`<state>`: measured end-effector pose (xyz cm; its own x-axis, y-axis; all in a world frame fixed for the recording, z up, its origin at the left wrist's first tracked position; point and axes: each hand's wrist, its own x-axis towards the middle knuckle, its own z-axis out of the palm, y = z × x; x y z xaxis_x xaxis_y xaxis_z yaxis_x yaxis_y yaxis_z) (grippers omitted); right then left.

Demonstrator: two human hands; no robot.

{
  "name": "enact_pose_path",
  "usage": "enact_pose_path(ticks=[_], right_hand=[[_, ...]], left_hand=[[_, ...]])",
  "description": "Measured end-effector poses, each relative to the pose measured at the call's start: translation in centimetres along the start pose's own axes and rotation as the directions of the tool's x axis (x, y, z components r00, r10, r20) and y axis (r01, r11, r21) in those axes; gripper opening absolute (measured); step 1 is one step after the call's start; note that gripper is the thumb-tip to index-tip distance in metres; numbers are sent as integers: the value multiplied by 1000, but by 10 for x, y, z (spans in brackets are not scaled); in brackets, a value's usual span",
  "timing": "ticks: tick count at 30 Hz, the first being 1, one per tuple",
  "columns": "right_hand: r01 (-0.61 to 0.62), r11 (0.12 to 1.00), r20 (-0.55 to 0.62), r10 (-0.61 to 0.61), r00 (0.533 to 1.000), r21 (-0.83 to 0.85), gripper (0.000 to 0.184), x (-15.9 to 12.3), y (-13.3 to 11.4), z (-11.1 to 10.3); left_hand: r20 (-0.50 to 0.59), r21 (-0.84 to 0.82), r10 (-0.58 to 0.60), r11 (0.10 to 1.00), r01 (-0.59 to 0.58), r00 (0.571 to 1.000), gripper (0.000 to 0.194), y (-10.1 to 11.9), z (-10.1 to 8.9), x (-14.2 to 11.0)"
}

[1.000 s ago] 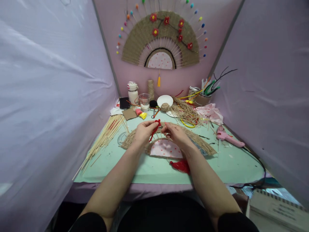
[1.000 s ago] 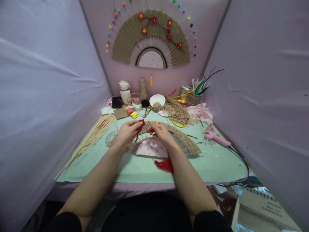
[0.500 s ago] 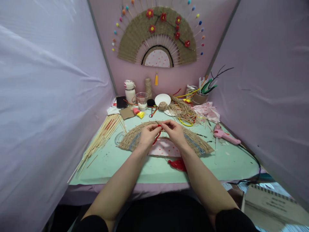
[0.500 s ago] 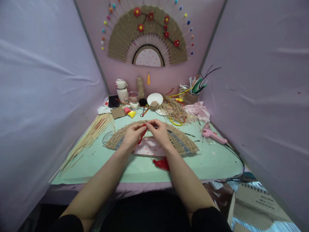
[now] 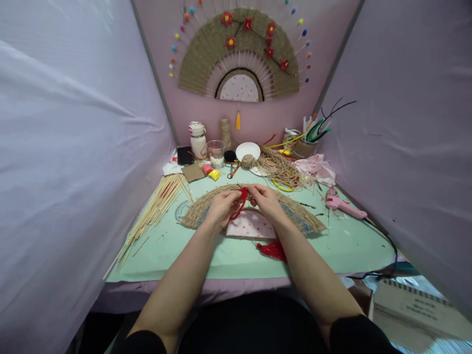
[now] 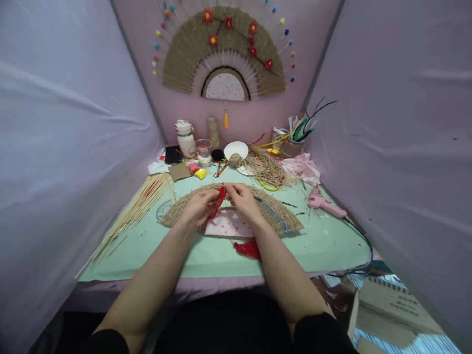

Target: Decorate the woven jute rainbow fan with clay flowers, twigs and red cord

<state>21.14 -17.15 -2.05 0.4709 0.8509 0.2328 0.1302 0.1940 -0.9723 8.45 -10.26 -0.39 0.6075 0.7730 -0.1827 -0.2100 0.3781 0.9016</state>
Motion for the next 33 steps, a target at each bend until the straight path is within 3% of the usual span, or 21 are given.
enact_pose_path(ticks=[9,18,25,33], right_hand=[[-96,995,8,96,995,-5,36,0,2,0],[-324,941,205,300,932,94,31,-7,-4,9],[-377,898,138,353,925,227,23,-4,-10,8],[-381,896,59,378,924,227,16,-3,-9,3]], left_hand=[[-54,-13,68,998,-69,996,22,0,-3,-3],[-98,70,180,982,-174,979,19,-9,-9,5],[-58,155,235,962,-224,970,18,-8,-14,9],[-3,243,184,954,-178,983,15,-2,-11,1]])
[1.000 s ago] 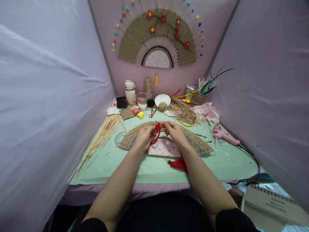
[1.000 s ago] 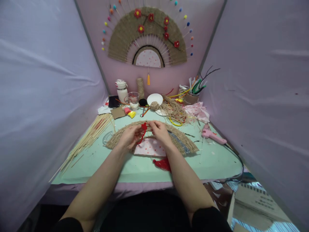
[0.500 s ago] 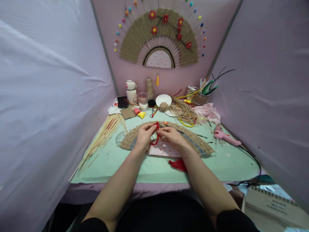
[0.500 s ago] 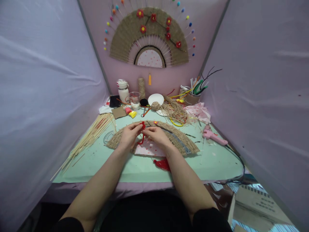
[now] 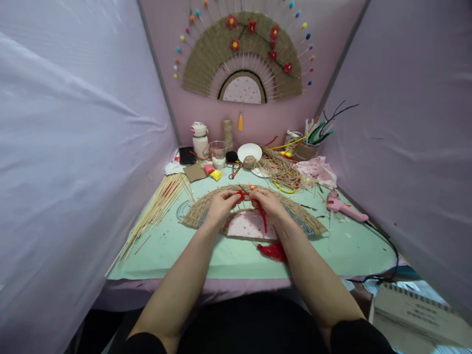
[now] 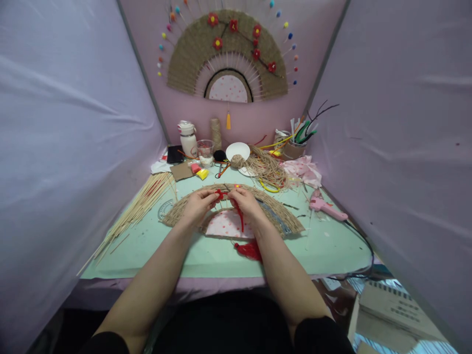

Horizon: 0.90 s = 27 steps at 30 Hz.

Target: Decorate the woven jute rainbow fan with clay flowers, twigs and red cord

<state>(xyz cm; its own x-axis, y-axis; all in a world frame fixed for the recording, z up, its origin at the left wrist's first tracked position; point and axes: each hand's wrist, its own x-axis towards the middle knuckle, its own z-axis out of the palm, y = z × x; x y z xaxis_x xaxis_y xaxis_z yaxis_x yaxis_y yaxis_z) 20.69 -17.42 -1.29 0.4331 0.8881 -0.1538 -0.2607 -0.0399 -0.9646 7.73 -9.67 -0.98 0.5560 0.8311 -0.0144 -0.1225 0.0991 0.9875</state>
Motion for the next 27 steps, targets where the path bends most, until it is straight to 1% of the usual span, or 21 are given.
enact_pose_path(ticks=[4,7,10,14,19,23,27], right_hand=[[14,1000,-9,-14,1000,-13,14,0,2,1],[6,1000,30,-6,1000,0,16,-1,2,2],[-51,998,115,46,992,39,18,-4,-1,2],[-154,982,225,127,966,111,22,-6,-6,1],[-239,951,307,173,936,194,22,-4,-8,0],[-240,936,322,151,935,258,21,-3,-7,2],[-185,932,285,94,954,310,18,-2,-2,6]], left_hand=[[-2,25,49,999,-48,999,17,0,1,-1],[-6,30,97,995,-97,995,17,-3,0,1],[-14,36,127,991,-127,992,15,-3,-2,2],[-4,40,154,987,-154,988,13,-1,-5,2],[-20,33,178,984,-177,984,15,0,-4,1],[-34,26,178,984,-177,983,16,-1,-4,1],[-16,30,171,985,-171,985,16,-1,-5,2]])
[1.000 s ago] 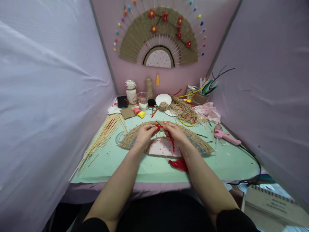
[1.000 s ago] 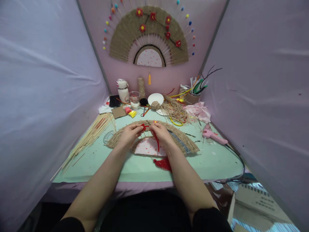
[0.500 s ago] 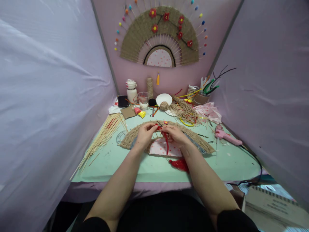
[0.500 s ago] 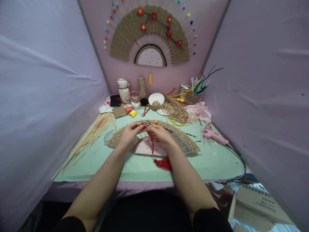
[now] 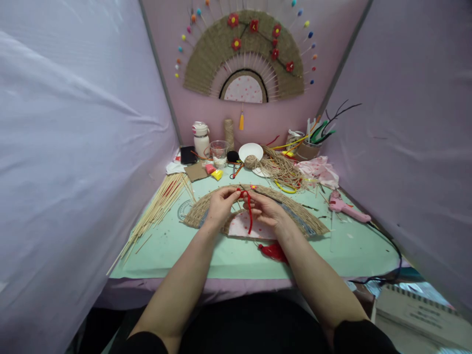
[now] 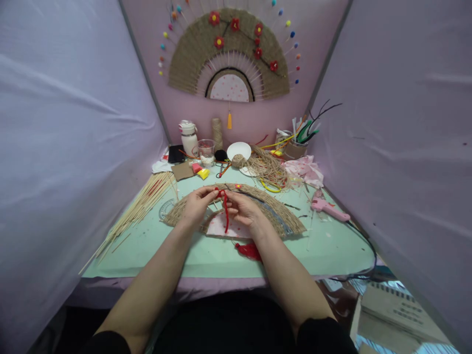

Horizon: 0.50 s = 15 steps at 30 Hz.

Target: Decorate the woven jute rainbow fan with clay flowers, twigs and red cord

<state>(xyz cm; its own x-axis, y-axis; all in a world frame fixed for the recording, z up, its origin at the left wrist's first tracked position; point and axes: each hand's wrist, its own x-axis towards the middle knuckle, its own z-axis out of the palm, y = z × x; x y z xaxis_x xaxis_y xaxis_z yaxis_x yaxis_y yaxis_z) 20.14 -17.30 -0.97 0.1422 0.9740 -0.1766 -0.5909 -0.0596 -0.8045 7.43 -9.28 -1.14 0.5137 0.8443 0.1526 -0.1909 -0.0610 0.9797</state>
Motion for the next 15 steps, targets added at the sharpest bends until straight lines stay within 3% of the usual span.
enact_pose_path(ticks=[6,15], right_hand=[[107,994,-72,-107,992,-1,19,6,10,0],[167,981,-141,-179,974,-97,40,7,15,1]], left_hand=[[15,28,7,1000,-7,1000,13,2,1,-2],[17,0,-43,999,43,999,14,-5,3,-2]])
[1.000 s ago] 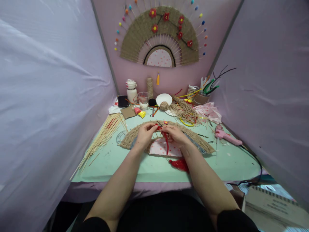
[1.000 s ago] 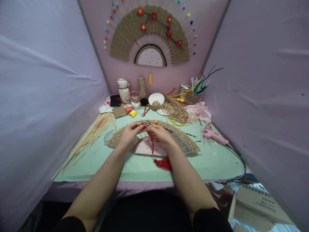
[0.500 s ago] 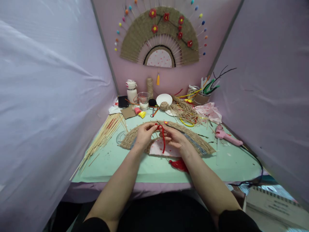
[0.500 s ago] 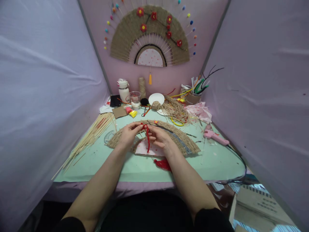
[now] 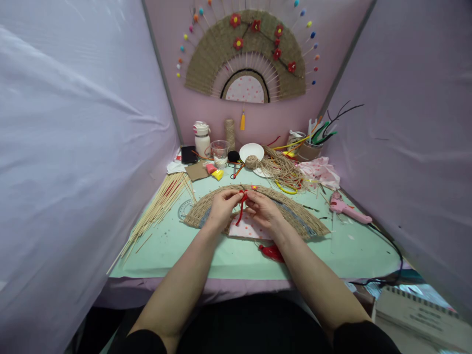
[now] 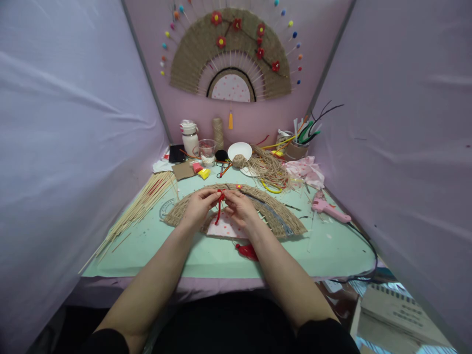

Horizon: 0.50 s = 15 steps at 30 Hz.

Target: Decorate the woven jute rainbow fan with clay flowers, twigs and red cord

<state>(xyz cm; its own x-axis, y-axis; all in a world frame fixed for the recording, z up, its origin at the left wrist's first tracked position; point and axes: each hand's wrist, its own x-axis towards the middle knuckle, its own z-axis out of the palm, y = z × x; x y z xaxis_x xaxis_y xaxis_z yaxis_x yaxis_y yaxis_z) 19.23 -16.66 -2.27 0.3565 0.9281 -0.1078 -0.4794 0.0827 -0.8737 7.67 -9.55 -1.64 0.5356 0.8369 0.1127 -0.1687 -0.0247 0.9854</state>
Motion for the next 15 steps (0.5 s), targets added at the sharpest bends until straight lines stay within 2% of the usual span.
enact_pose_path(ticks=[6,9,13,15], right_hand=[[31,981,13,-29,999,-192,41,-1,-7,-8],[90,943,25,-87,996,-319,35,-5,-14,-9],[258,855,3,-288,958,-450,19,-15,-21,-2],[391,749,5,-460,888,-536,15,-20,-23,5]], left_hand=[[73,7,-82,997,82,994,13,3,-7,4],[136,34,-99,995,96,986,11,10,-12,7],[161,49,-92,995,85,983,12,22,-14,6],[145,12,-63,998,61,987,14,28,-10,2]])
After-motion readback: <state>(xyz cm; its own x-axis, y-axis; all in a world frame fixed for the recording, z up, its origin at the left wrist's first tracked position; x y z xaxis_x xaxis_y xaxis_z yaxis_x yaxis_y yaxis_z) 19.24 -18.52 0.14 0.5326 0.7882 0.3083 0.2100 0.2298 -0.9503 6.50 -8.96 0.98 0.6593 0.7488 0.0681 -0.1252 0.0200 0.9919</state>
